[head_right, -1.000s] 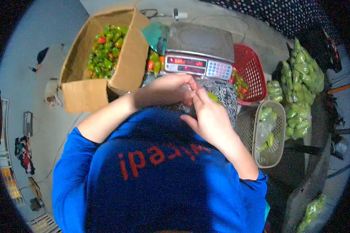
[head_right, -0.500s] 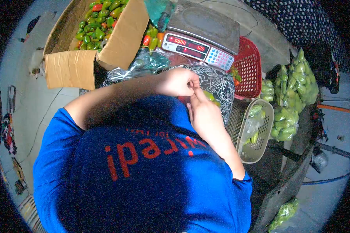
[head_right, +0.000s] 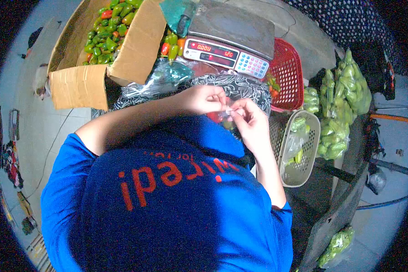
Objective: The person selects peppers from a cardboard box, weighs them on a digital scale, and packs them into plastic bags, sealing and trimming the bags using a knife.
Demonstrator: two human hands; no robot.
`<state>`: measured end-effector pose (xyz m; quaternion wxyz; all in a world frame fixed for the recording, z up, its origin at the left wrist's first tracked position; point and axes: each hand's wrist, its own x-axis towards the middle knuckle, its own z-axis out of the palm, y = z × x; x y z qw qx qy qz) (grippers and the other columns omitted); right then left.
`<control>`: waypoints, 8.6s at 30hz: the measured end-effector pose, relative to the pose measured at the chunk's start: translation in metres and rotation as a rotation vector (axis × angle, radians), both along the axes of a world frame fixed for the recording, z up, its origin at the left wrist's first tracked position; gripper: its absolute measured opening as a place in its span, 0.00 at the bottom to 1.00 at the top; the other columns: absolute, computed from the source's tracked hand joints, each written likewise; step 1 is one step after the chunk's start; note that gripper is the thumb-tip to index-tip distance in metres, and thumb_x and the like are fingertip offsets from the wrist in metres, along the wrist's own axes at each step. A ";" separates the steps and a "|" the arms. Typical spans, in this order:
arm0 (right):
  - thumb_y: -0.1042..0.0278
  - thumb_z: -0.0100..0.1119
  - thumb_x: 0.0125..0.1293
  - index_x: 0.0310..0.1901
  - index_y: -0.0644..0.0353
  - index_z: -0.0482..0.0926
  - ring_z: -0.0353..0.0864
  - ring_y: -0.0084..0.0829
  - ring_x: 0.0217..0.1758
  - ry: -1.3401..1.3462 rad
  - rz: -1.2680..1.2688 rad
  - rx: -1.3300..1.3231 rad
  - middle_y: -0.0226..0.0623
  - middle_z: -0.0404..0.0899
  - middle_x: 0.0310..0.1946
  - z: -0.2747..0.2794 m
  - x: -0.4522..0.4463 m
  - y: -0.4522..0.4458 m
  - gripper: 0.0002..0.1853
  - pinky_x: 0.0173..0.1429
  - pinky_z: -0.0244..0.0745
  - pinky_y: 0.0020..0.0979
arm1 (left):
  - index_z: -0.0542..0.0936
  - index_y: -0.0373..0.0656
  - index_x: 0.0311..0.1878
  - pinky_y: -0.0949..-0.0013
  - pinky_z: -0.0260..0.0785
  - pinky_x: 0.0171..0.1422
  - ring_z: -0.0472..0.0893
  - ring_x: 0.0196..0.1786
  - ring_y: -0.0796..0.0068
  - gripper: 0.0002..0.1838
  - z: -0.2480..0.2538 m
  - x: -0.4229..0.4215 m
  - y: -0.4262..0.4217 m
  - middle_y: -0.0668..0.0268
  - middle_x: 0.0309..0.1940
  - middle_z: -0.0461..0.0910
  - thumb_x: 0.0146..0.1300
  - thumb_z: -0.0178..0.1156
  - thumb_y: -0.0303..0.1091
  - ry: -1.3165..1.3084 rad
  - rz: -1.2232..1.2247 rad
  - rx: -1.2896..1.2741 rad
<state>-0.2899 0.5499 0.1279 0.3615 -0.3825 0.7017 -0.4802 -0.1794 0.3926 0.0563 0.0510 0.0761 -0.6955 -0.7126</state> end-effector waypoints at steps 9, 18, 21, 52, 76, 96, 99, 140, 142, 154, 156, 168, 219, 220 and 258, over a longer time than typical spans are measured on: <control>0.80 0.55 0.61 0.35 0.59 0.69 0.70 0.14 0.31 -0.262 0.014 -0.206 0.25 0.73 0.29 -0.019 0.003 -0.003 0.06 0.34 0.66 0.18 | 0.75 0.39 0.31 0.78 0.68 0.36 0.77 0.31 0.84 0.05 0.000 0.001 0.000 0.69 0.26 0.78 0.57 0.61 0.30 -0.098 -0.051 -0.096; 0.79 0.55 0.59 0.36 0.65 0.71 0.75 0.30 0.33 0.769 0.249 -0.058 0.39 0.72 0.30 0.018 0.013 -0.009 0.04 0.40 0.71 0.30 | 0.74 0.39 0.36 0.78 0.68 0.34 0.76 0.30 0.84 0.09 -0.022 -0.013 0.009 0.70 0.26 0.76 0.56 0.64 0.30 0.002 -0.023 0.001; 0.78 0.57 0.60 0.34 0.61 0.71 0.73 0.21 0.27 0.216 0.183 0.001 0.30 0.72 0.26 0.009 0.004 -0.006 0.04 0.32 0.67 0.24 | 0.73 0.40 0.37 0.79 0.67 0.35 0.75 0.31 0.84 0.10 -0.008 -0.007 0.008 0.69 0.27 0.76 0.55 0.64 0.30 -0.007 -0.076 0.166; 0.63 0.44 0.72 0.31 0.62 0.71 0.62 0.16 0.28 -0.068 0.096 -0.262 0.26 0.68 0.25 0.055 0.012 0.009 0.14 0.35 0.58 0.19 | 0.81 0.60 0.34 0.52 0.50 0.58 0.70 0.50 0.70 0.06 0.043 -0.004 -0.007 0.74 0.40 0.71 0.52 0.62 0.42 0.578 0.239 -1.070; 0.59 0.61 0.57 0.54 0.58 0.73 0.63 0.46 0.62 0.909 0.132 0.202 0.45 0.69 0.56 -0.038 -0.074 -0.017 0.23 0.65 0.59 0.41 | 0.79 0.37 0.37 0.74 0.65 0.46 0.71 0.41 0.79 0.09 0.071 0.047 -0.143 0.68 0.33 0.71 0.65 0.54 0.33 0.150 0.431 -0.603; 0.54 0.43 0.69 0.59 0.63 0.68 0.69 0.46 0.60 0.081 0.818 0.170 0.50 0.72 0.54 -0.058 0.010 -0.063 0.24 0.65 0.61 0.39 | 0.82 0.37 0.37 0.72 0.69 0.44 0.78 0.37 0.76 0.12 0.020 0.094 -0.220 0.64 0.32 0.80 0.63 0.58 0.37 0.091 0.728 -0.673; 0.53 0.43 0.69 0.65 0.64 0.59 0.62 0.44 0.67 -0.021 0.857 0.151 0.50 0.65 0.61 -0.050 0.010 -0.059 0.29 0.70 0.53 0.37 | 0.82 0.38 0.33 0.70 0.70 0.41 0.80 0.34 0.71 0.14 0.019 0.091 -0.218 0.59 0.28 0.80 0.62 0.58 0.40 0.106 0.750 -0.715; 0.62 0.52 0.68 0.40 0.57 0.73 0.74 0.21 0.28 -0.604 -0.012 -0.100 0.29 0.77 0.27 -0.029 0.048 -0.258 0.08 0.35 0.68 0.19 | 0.81 0.36 0.33 0.77 0.68 0.35 0.75 0.28 0.86 0.10 0.002 0.089 -0.246 0.70 0.24 0.80 0.58 0.63 0.35 0.112 1.032 -0.606; 0.65 0.51 0.69 0.43 0.59 0.73 0.74 0.21 0.29 -0.469 0.004 -0.174 0.30 0.79 0.33 -0.037 0.070 -0.251 0.08 0.37 0.69 0.22 | 0.81 0.36 0.33 0.77 0.68 0.35 0.75 0.27 0.86 0.10 0.003 0.088 -0.244 0.71 0.23 0.80 0.58 0.62 0.35 0.108 1.051 -0.600; 0.72 0.53 0.61 0.63 0.68 0.54 0.74 0.50 0.53 -0.025 0.150 -0.176 0.58 0.70 0.52 -0.073 0.105 -0.241 0.30 0.57 0.68 0.40 | 0.77 0.39 0.23 0.77 0.62 0.28 0.69 0.23 0.85 0.10 0.022 0.084 -0.229 0.72 0.18 0.73 0.60 0.59 0.31 0.088 1.070 -0.435; 0.72 0.52 0.61 0.66 0.67 0.47 0.71 0.54 0.57 0.081 0.162 -0.212 0.62 0.65 0.57 -0.075 0.109 -0.240 0.35 0.60 0.65 0.41 | 0.76 0.39 0.25 0.77 0.62 0.29 0.69 0.24 0.85 0.10 0.019 0.084 -0.231 0.72 0.18 0.73 0.60 0.59 0.32 0.090 1.053 -0.450; 0.67 0.51 0.63 0.56 0.68 0.60 0.73 0.58 0.51 -0.011 0.114 -0.154 0.62 0.72 0.46 -0.083 0.113 -0.234 0.23 0.54 0.68 0.46 | 0.75 0.38 0.26 0.75 0.62 0.28 0.69 0.24 0.84 0.10 0.019 0.085 -0.233 0.71 0.19 0.73 0.60 0.59 0.33 0.042 1.031 -0.515; 0.64 0.48 0.61 0.37 0.65 0.70 0.75 0.49 0.38 0.876 0.470 -0.184 0.53 0.75 0.30 -0.081 0.082 -0.305 0.12 0.42 0.67 0.41 | 0.72 0.37 0.29 0.73 0.66 0.32 0.71 0.26 0.80 0.08 -0.006 0.083 -0.246 0.67 0.22 0.73 0.64 0.53 0.28 0.230 1.120 -0.235; 0.63 0.47 0.63 0.40 0.68 0.68 0.76 0.53 0.40 0.682 0.435 -0.157 0.57 0.74 0.32 -0.078 0.086 -0.296 0.13 0.44 0.68 0.43 | 0.72 0.37 0.29 0.73 0.66 0.33 0.71 0.26 0.80 0.08 -0.008 0.083 -0.247 0.67 0.21 0.73 0.64 0.53 0.28 0.253 1.120 -0.221; 0.68 0.46 0.65 0.46 0.69 0.57 0.73 0.66 0.41 0.168 0.378 -0.015 0.69 0.73 0.33 -0.071 0.135 -0.211 0.15 0.45 0.68 0.56 | 0.71 0.40 0.26 0.72 0.63 0.31 0.68 0.25 0.81 0.09 0.004 0.083 -0.238 0.70 0.19 0.70 0.64 0.53 0.28 0.291 1.224 -0.317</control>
